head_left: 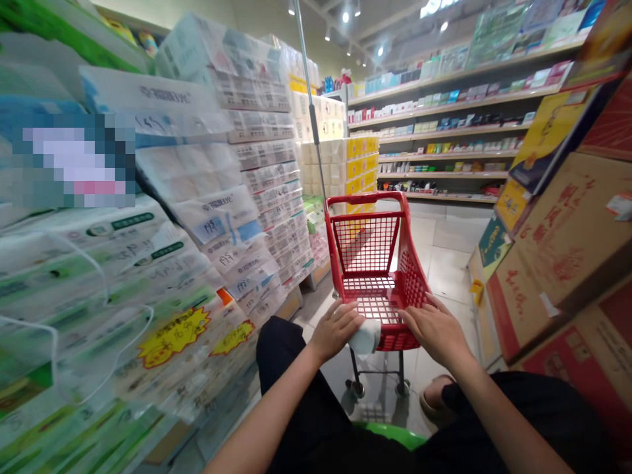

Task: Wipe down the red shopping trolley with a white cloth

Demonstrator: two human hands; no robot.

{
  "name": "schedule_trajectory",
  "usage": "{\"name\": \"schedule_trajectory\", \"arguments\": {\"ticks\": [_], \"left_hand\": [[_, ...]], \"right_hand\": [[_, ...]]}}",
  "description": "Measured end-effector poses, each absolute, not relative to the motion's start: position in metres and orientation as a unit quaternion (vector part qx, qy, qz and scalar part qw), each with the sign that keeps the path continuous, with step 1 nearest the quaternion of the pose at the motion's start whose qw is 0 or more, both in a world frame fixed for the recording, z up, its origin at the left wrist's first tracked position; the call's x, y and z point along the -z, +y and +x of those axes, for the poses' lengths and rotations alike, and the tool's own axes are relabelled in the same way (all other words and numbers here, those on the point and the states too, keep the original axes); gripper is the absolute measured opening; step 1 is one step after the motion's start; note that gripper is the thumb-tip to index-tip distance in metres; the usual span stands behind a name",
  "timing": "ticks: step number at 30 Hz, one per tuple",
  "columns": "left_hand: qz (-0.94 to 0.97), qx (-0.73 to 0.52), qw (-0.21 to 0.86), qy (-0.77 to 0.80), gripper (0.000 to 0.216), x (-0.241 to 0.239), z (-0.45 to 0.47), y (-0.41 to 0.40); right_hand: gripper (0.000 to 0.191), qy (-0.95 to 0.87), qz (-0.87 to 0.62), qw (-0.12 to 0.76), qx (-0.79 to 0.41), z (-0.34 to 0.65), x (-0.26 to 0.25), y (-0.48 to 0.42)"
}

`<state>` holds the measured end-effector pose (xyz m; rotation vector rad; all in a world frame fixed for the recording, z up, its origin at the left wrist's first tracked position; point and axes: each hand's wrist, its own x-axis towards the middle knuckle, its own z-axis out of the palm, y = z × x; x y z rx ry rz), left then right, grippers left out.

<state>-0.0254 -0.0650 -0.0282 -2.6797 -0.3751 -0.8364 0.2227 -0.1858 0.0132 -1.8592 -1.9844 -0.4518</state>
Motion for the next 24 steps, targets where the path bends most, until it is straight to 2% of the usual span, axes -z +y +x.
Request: {"name": "schedule_trajectory", "arguments": {"ticks": [4,9,14,18,20,24], "left_hand": [[-0.935,0.283,0.134,-0.168,0.034,0.019,0.002,-0.098],[-0.940,0.255,0.136,-0.182,0.040,0.012,0.023,-0.118],[-0.955,0.255,0.143,-0.056,0.032,0.019,0.008,-0.106],[-0.954,0.256,0.156,0.033,0.038,0.022,-0.016,-0.079],[-0.955,0.256,0.149,0.007,0.040,0.020,-0.024,-0.062],[-0.941,0.279,0.105,-0.161,0.044,0.005,-0.031,-0.028]], "right_hand": [[0.038,-0.701,-0.666,0.168,0.190,0.203,-0.008,-0.186],[0.034,-0.693,-0.666,0.187,0.203,0.207,0.003,-0.195],[0.033,-0.688,-0.666,0.214,0.191,0.226,0.010,-0.206],[0.031,-0.687,-0.663,0.228,0.191,0.236,0.012,-0.211],[0.032,-0.690,-0.661,0.229,0.186,0.237,0.012,-0.212],[0.034,-0.691,-0.664,0.222,0.180,0.236,0.011,-0.212]]}}
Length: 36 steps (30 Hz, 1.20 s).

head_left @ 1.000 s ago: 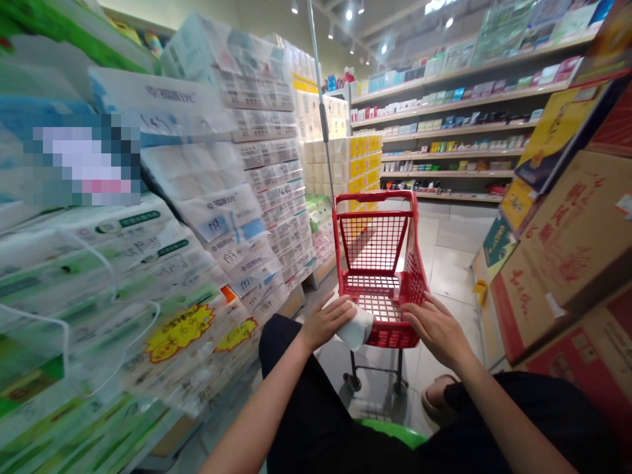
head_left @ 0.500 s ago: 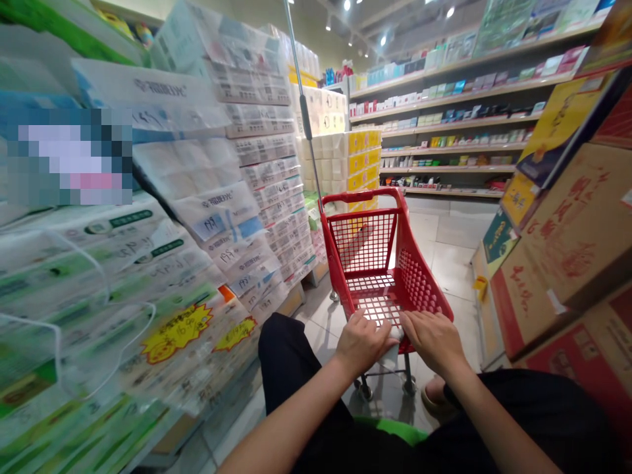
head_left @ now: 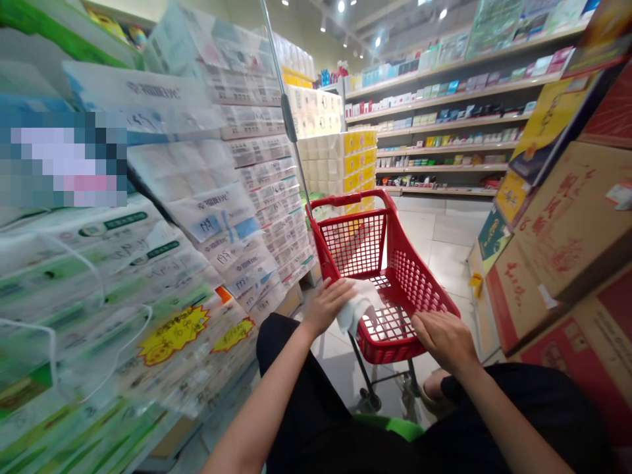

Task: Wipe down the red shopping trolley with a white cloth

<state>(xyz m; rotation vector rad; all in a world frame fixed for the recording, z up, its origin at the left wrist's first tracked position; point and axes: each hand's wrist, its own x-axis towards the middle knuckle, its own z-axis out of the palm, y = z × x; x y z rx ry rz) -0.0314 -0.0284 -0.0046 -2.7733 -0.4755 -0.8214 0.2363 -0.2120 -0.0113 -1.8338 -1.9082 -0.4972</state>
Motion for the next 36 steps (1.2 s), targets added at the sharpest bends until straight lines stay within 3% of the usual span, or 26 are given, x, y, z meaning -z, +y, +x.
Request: {"name": "schedule_trajectory", "arguments": {"ticks": [5,12,21,27,36], "left_hand": [[-0.924,0.297,0.023,-0.240,0.044,-0.013,-0.024,-0.023],[-0.919,0.305,-0.064,-0.241,0.031,0.000,-0.013,-0.099],[-0.925,0.290,-0.017,-0.246,0.038,-0.014,-0.015,-0.127],[-0.964,0.234,-0.018,-0.126,0.033,-0.001,-0.003,-0.092],[-0.915,0.301,-0.041,-0.265,0.031,-0.011,-0.002,0.010]], "right_hand": [[0.036,-0.685,-0.676,0.209,0.174,0.238,0.010,-0.209],[0.030,-0.677,-0.702,0.181,0.128,0.225,-0.012,-0.206],[0.036,-0.702,-0.679,0.193,0.094,0.173,-0.008,-0.204],[0.035,-0.701,-0.680,0.191,0.102,0.187,-0.004,-0.207],[0.031,-0.690,-0.697,0.174,0.089,0.192,-0.003,-0.205]]}}
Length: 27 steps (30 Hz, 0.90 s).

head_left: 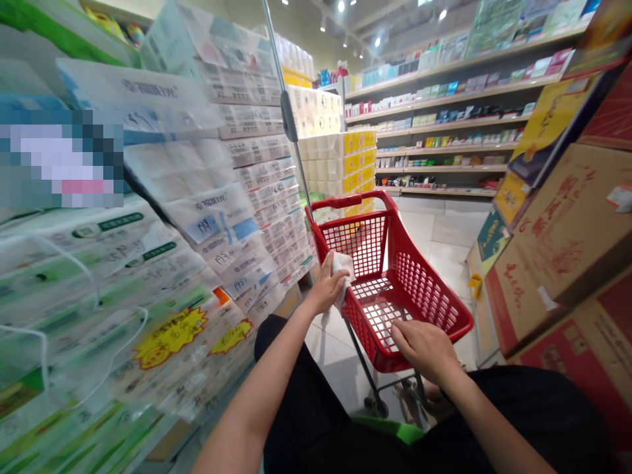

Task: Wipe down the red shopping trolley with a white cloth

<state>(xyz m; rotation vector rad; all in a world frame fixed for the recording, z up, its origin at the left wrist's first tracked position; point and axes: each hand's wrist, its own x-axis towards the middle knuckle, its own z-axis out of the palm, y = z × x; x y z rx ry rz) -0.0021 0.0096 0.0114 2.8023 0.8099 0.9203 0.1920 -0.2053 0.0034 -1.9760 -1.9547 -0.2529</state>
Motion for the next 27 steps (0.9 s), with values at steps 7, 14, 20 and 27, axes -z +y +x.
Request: {"name": "schedule_trajectory", "arguments": {"ticks": [7,14,20,27], "left_hand": [[0.894,-0.338,0.074,0.284,0.033,-0.003,0.007,-0.028],[0.926,-0.284,0.046,0.242,0.045,0.002,-0.003,-0.115],[0.937,-0.269,-0.004,0.221,0.038,0.005,0.000,-0.119],[0.936,-0.257,-0.030,0.238,0.034,0.001,0.000,-0.050]], "right_hand": [[0.031,-0.673,-0.715,0.170,0.090,0.195,-0.007,-0.199],[0.028,-0.674,-0.705,0.196,0.105,0.197,-0.010,-0.196],[0.029,-0.674,-0.684,0.265,0.085,0.194,-0.006,-0.194],[0.032,-0.687,-0.679,0.242,0.092,0.187,-0.004,-0.189]]}}
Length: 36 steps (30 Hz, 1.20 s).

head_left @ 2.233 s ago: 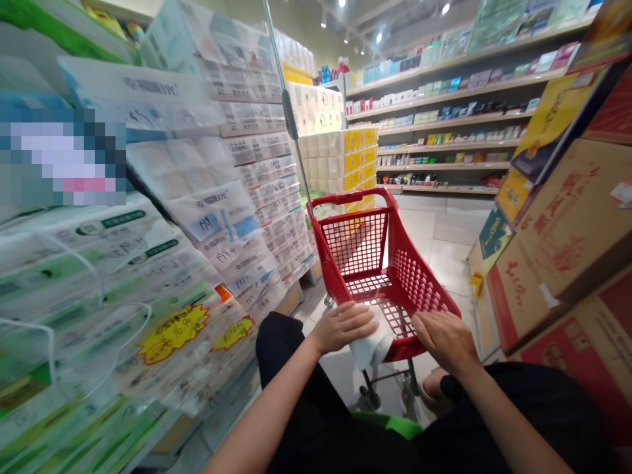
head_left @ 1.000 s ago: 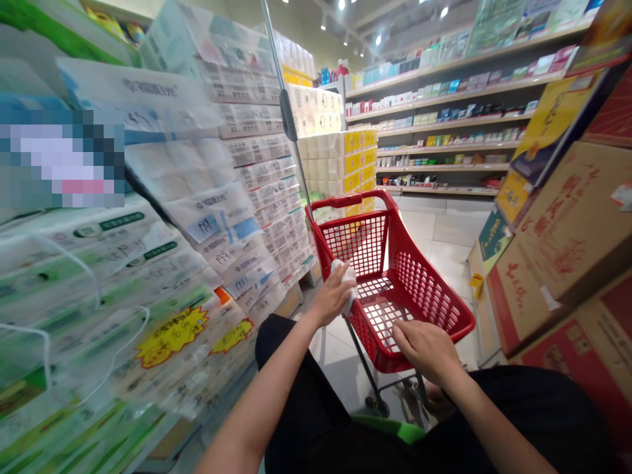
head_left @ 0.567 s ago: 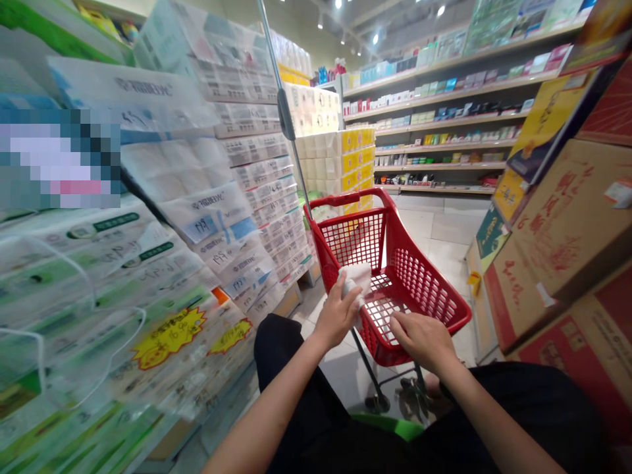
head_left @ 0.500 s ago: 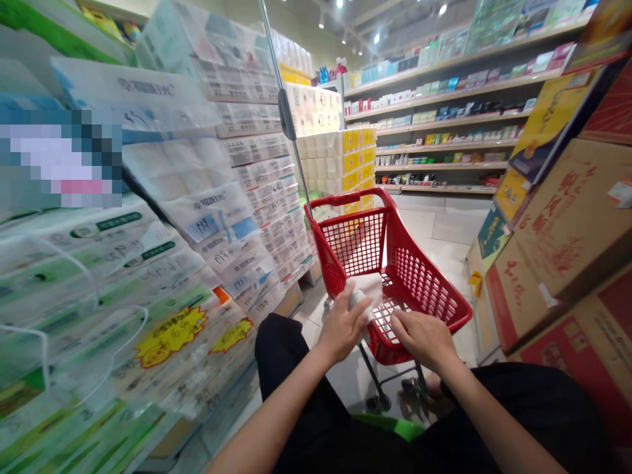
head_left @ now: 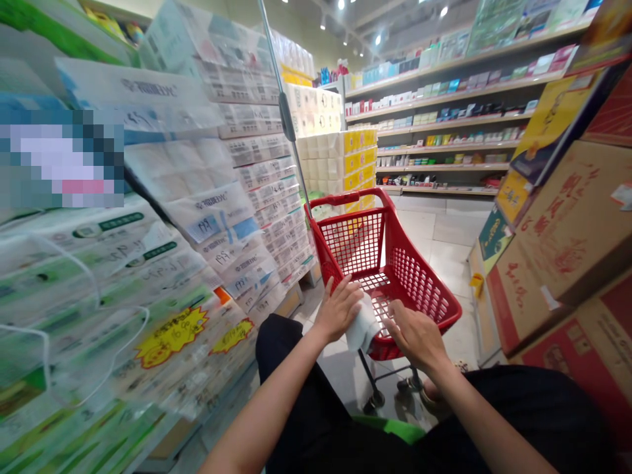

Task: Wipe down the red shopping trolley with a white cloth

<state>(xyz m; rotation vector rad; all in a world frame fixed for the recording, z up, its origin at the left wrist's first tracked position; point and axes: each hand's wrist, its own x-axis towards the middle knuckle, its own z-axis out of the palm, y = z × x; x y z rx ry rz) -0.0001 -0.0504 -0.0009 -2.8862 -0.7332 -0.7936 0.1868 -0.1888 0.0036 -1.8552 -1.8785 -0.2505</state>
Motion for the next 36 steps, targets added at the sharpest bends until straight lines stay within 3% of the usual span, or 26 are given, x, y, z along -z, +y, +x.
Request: {"name": "schedule_trajectory", "arguments": {"ticks": [6,13,20,25,29,33,36], "left_hand": [[-0.905,0.263,0.041,-0.331,0.037,-0.012,-0.006,-0.008],[-0.903,0.267,0.024,-0.335,0.036,-0.005,-0.009,-0.058],[-0.915,0.253,-0.039,-0.312,0.040,0.013,-0.012,-0.137],[-0.891,0.305,-0.153,-0.298,0.041,-0.004,-0.012,-0.157],[-0.843,0.377,-0.186,-0.336,0.041,-0.017,-0.004,-0.127],[-0.880,0.319,-0.164,-0.311,0.046,-0.014,0.003,-0.096],[-0.898,0.286,-0.149,-0.299,0.047,-0.011,0.000,-0.088]], "right_hand": [[0.031,-0.691,-0.679,0.225,0.105,0.176,0.001,-0.178],[0.037,-0.673,-0.704,0.209,0.084,0.165,0.000,-0.172],[0.038,-0.651,-0.675,0.347,0.012,0.168,-0.005,-0.166],[0.032,-0.647,-0.648,0.399,-0.034,0.168,-0.019,-0.168],[0.028,-0.688,-0.647,0.327,0.005,0.146,-0.021,-0.175],[0.026,-0.734,-0.636,0.221,0.090,0.128,-0.004,-0.177],[0.029,-0.749,-0.617,0.196,0.142,0.134,0.005,-0.177]]}}
